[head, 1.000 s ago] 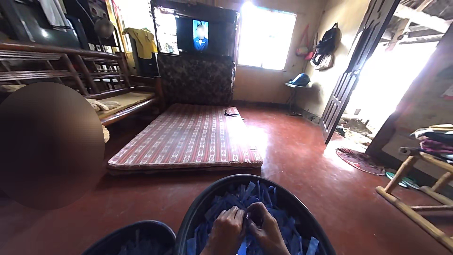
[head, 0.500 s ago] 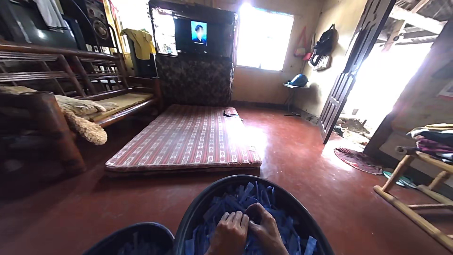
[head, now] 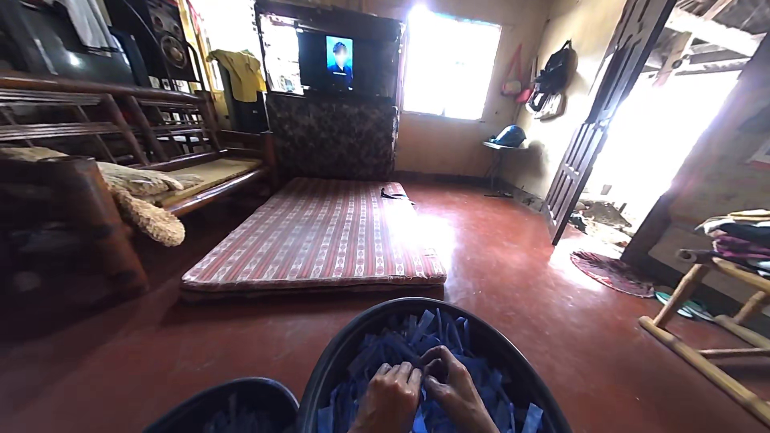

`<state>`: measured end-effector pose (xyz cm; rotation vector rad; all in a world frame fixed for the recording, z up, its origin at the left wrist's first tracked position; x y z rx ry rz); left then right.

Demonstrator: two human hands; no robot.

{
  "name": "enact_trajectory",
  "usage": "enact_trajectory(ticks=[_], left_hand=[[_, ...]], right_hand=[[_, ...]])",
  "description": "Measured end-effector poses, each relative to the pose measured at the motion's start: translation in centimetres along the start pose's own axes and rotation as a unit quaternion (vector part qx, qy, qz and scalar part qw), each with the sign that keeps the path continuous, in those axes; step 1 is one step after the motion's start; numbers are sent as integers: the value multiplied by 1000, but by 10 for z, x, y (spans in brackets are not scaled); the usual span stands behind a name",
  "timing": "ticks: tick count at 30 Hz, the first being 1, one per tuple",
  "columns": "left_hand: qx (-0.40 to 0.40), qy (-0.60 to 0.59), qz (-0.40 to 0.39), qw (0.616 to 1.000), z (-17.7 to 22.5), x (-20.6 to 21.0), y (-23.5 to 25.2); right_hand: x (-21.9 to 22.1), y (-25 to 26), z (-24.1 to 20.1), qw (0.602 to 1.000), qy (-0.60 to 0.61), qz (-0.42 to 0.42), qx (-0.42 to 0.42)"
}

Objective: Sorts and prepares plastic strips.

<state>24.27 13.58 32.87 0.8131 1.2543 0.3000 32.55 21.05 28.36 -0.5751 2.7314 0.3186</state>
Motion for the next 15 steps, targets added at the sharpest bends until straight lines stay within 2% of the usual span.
enact_trajectory(ticks=[5,7,9,11,13,15], left_hand=[[16,4,28,999,5,-3,1],[-11,-40,38,998,2,-9,2],[-72,-116,11,991,-8,-11,4],[-125,-154,-53,979,-17,-1,3],[-129,-153,-94,975,-19,6,2],[-100,-130,-86,983,-16,8,1]], right_hand=[[0,1,2,1000,-4,-3,-2],[-3,2,4,1000,20,5,5],[-8,2,5,999,49,20,14],[-10,2,4,999,30,28,16],[-10,1,2,999,-21,32,14],[-8,0,-1,998,-58,31,6]])
Point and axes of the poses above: each hand's wrist, its own y-axis towards the middle knuckle, its own x-axis out of the palm, z = x × y, the point moved 10 cm from there along y, towards the middle knuckle, and after that the axes turned 3 degrees about -x, right-handed, at the moved point
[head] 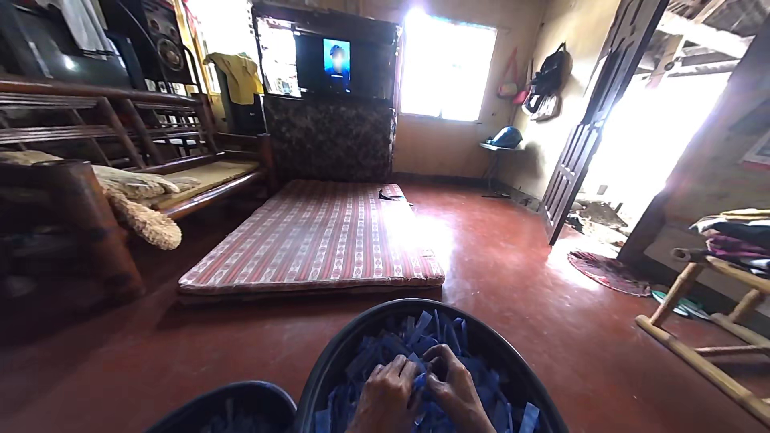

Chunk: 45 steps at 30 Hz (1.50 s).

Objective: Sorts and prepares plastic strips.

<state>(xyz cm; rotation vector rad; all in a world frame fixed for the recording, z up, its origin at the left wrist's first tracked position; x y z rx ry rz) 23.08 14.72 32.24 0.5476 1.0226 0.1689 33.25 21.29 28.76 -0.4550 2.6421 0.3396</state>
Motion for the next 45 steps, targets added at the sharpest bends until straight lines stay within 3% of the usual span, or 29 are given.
enact_trajectory(ticks=[4,10,16,20,23,26,30,34,37,42,45], left_hand=[[52,76,61,994,5,0,-2],[37,82,90,992,5,-9,0],[-29,-194,34,980,-6,-12,5],[-43,-115,-10,992,-8,-7,3],[-13,-35,1,999,-4,-3,1],[-10,-109,1,994,-5,-6,2],[-27,-281,26,959,-12,-19,6],[-154,-382,29,911,-39,-15,6],[-211,-448,64,867,-57,-24,6],[-275,-511,151,800,-93,-41,0],[-298,-564,172,751,-105,-48,-2]], right_hand=[[3,-3,-10,1000,-7,-8,-30],[1,2,1,999,50,-2,-9],[0,2,19,964,253,28,79],[4,1,15,961,269,26,55],[3,1,11,967,249,22,42],[1,1,14,963,262,29,48],[3,2,21,951,299,33,66],[16,0,19,932,355,5,68],[34,-2,13,913,401,-65,35],[53,-12,-8,933,320,-164,-5],[60,-15,-10,926,311,-212,-40]])
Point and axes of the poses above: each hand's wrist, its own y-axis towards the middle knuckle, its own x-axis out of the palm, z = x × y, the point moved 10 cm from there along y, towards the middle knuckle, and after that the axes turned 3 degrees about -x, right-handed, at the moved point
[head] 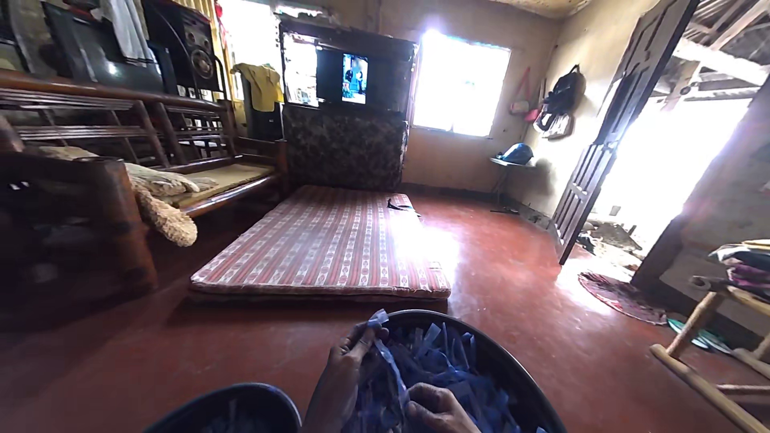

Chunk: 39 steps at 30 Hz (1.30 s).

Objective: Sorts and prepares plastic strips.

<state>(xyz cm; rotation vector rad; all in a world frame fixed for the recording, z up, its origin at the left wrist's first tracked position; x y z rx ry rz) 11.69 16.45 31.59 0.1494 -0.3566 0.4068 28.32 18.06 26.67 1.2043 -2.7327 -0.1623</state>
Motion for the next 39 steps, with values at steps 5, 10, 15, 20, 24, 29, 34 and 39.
enact_trajectory(ticks=[5,10,15,20,24,29,34,39], left_hand=[[-13,-83,-7,996,6,-8,5],[-91,-61,-116,987,-28,29,-11],[-108,55,-176,977,-51,52,-21],[-86,38,-84,992,-39,29,-9],[-94,-13,0,995,-36,6,0],[-114,33,-98,988,-42,29,-14],[-142,42,-213,966,-63,56,-25],[-137,2,-133,982,-48,41,-17]], right_hand=[[1,0,-6,998,-39,-36,-26],[-17,-1,-21,995,-57,65,-44],[-20,-3,-23,993,-59,81,-56],[-16,-2,-26,992,-83,56,-74],[-12,-3,-30,989,-112,49,-87],[-13,-6,-34,979,-166,90,-81],[-21,-9,-34,973,-178,127,-76],[-18,-7,-35,979,-155,107,-73]])
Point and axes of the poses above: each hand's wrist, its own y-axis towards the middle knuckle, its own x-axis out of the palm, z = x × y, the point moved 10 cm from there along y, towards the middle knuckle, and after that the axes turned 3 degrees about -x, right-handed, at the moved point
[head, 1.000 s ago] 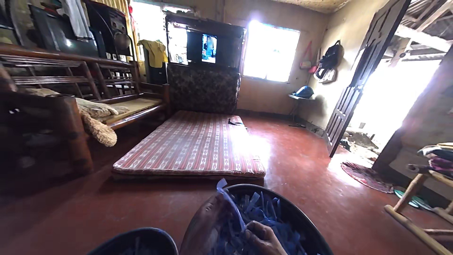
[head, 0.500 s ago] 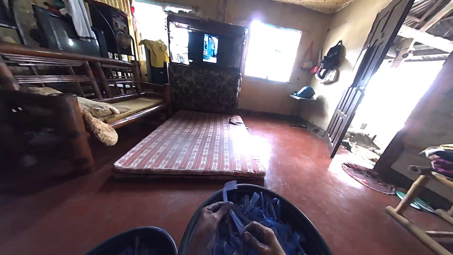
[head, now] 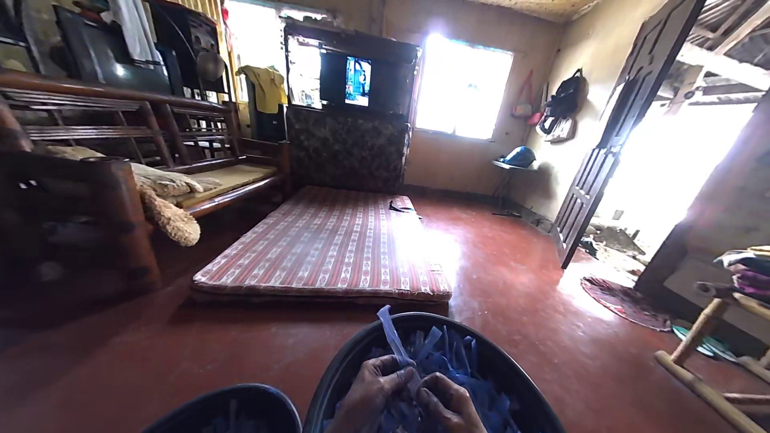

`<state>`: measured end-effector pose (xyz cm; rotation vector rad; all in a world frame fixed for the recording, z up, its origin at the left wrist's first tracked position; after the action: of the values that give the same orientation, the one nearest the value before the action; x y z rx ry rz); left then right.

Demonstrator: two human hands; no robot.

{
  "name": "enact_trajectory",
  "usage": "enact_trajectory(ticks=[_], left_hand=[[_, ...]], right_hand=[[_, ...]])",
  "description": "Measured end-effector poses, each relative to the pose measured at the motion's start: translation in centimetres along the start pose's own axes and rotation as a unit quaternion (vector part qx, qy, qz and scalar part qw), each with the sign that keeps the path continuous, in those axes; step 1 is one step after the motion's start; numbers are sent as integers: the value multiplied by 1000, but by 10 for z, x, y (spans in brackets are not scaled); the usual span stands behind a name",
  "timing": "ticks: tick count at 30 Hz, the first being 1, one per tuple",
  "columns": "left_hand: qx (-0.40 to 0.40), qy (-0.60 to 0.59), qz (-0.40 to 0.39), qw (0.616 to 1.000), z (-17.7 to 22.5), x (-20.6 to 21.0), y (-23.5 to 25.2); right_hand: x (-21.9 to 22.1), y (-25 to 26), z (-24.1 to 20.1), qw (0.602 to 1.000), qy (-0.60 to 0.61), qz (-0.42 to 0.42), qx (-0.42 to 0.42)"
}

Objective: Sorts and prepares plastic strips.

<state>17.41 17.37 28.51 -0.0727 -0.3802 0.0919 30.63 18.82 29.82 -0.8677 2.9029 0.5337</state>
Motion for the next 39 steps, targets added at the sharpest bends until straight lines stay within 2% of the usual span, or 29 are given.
enact_trajectory(ticks=[6,15,21,28,32,35,39], left_hand=[[10,-75,120,990,12,-28,-1],[71,-206,214,952,33,-65,-1],[118,-228,275,926,51,-96,-8],[131,-228,288,921,66,-113,-17],[170,-236,303,907,77,-123,-26],[230,-193,313,901,100,-136,-39],[341,-62,332,877,147,-170,-70]], right_hand=[[9,-2,-6,999,-6,-39,-8],[18,-4,-14,995,-56,-72,-40],[24,-5,-8,992,-74,-93,-34],[25,-4,-7,991,-89,-94,-38],[28,-4,-10,987,-118,-99,-43],[29,-5,-9,979,-167,-102,-53],[19,-3,-6,972,-210,-88,-64]])
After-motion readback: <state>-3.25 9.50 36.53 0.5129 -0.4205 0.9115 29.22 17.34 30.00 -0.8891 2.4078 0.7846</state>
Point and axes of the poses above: each hand's wrist, its own y-axis towards the middle knuckle, its own x-axis out of the palm, z = x × y, the point moved 10 cm from there along y, towards the middle knuckle, and after that the axes turned 3 degrees about -x, right-handed, at the moved point
